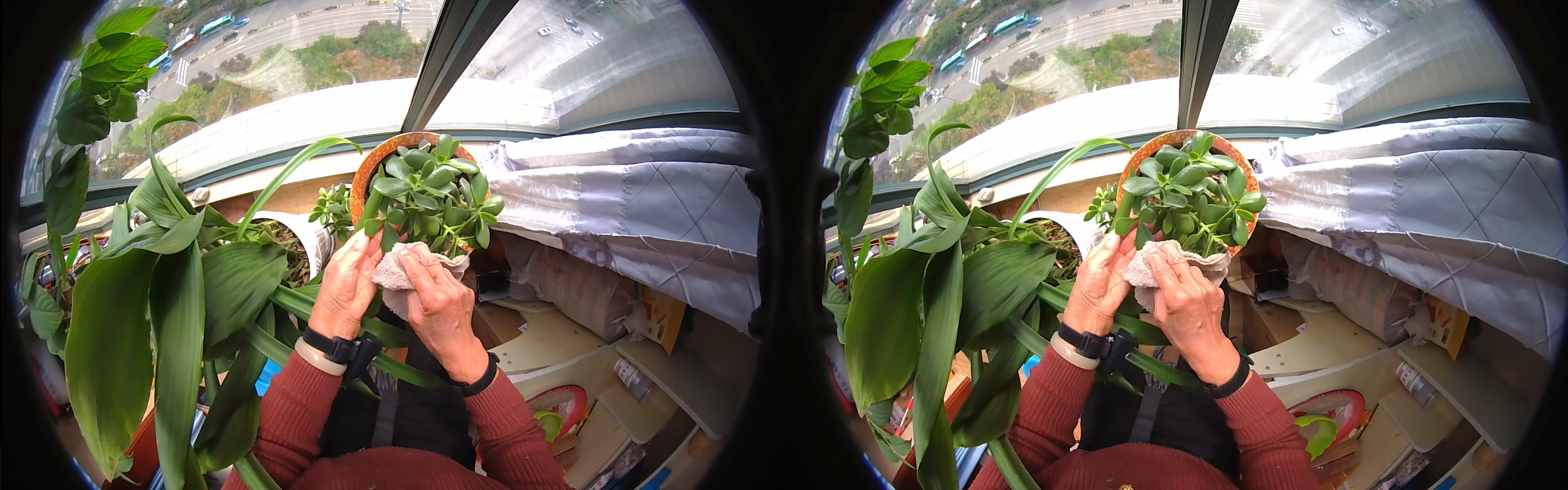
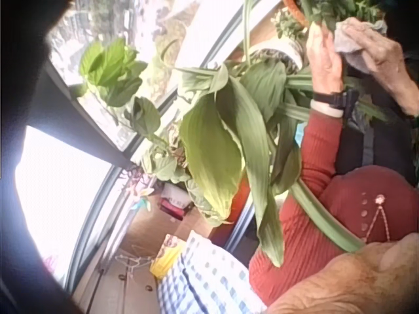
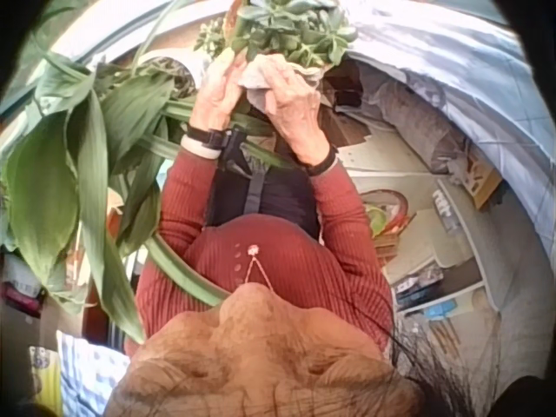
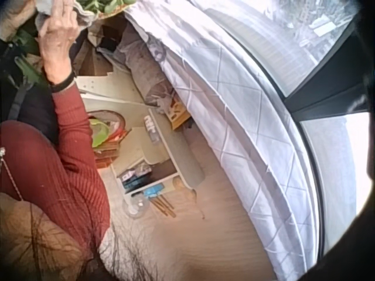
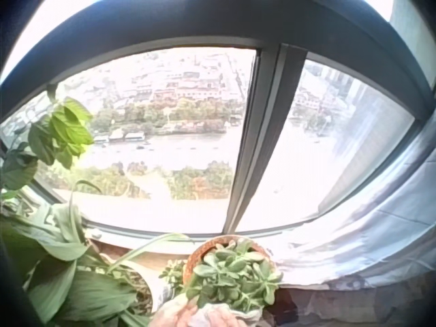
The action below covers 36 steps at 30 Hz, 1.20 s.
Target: The person walks to a balcony and wipes the leaves of several potted plants with a cloth. They handle a large leafy plant and a smaller succulent, wiping each leaf individually.
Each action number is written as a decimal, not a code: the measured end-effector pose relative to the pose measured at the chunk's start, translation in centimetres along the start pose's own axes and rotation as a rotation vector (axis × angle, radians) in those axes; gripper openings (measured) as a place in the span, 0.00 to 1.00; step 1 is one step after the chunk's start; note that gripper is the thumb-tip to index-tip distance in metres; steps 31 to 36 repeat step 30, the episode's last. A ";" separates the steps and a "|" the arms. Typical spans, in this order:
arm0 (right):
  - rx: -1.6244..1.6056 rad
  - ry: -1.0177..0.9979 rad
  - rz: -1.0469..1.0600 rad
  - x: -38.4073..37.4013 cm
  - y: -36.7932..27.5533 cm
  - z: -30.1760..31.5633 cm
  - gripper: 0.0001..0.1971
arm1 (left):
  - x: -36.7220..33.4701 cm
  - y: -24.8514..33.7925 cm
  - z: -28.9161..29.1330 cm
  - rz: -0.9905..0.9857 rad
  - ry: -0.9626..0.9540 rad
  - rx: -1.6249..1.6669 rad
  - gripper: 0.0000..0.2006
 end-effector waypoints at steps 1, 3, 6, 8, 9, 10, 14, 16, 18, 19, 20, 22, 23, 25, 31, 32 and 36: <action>-0.007 0.041 0.008 -0.3 0.1 0.1 0.22 | 0.0 0.1 -0.1 -0.023 0.001 0.019 0.24; 0.052 0.062 0.095 -1.4 0.1 -0.7 0.24 | 0.0 0.1 -0.2 -0.006 0.027 -0.040 0.24; 0.064 -0.038 0.096 -1.3 0.5 -2.3 0.24 | 0.3 0.7 -0.4 -0.028 0.023 -0.133 0.26; 0.020 -0.084 0.056 -0.2 0.8 -2.2 0.22 | 0.3 1.2 -0.3 -0.020 0.024 -0.167 0.28; 0.015 -0.096 0.040 0.3 0.9 -2.0 0.21 | 0.2 1.4 -0.4 -0.024 0.011 -0.166 0.28; -0.005 -0.094 0.017 0.6 1.0 -1.6 0.21 | 0.1 1.7 -0.4 -0.056 0.014 -0.186 0.31; -0.066 -0.081 -0.038 1.3 1.1 -0.1 0.22 | -1.1 3.1 1.2 -0.146 0.117 -0.304 0.36; -0.095 -0.094 -0.046 1.1 1.0 0.3 0.21 | -1.9 3.4 1.4 -0.208 0.116 -0.313 0.34; -0.120 -0.079 -0.048 0.8 0.7 0.6 0.22 | -3.2 3.7 1.9 -0.153 0.180 -0.317 0.29; -0.134 -0.069 -0.049 0.7 0.6 0.8 0.22 | -3.6 4.0 1.4 -0.210 0.117 -0.332 0.28; -0.134 -0.056 -0.033 0.5 0.3 1.0 0.22 | -3.9 4.1 1.1 -0.228 0.106 -0.355 0.27; -0.135 -0.021 0.002 0.1 -0.2 1.4 0.23 | -4.6 4.4 0.2 -0.268 0.091 -0.394 0.27; -0.157 -0.004 -0.003 -0.1 -0.5 1.7 0.23 | -4.7 4.4 -0.1 -0.257 0.082 -0.413 0.27; -0.200 0.043 -0.014 -0.6 -1.0 2.2 0.23 | -4.9 4.4 -0.9 -0.259 0.033 -0.445 0.28; -0.165 0.148 0.035 -2.8 -2.1 1.9 0.25 | -4.6 2.4 -0.1 -0.060 0.093 -0.459 0.25; -0.165 0.148 0.035 -2.8 -2.1 1.9 0.25 | -4.6 2.4 -0.1 -0.060 0.093 -0.459 0.25; -0.165 0.148 0.035 -2.8 -2.1 1.9 0.25 | -4.6 2.4 -0.1 -0.060 0.093 -0.459 0.25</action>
Point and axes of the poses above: each hand's wrist, its own x-axis away from the middle knuckle, its own z-axis out of the back of the hand, y = z × x, the point moved 5 cm from there along -x, towards the middle knuckle, and after that the axes turned 12 degrees about -x, right-handed, at the moved point
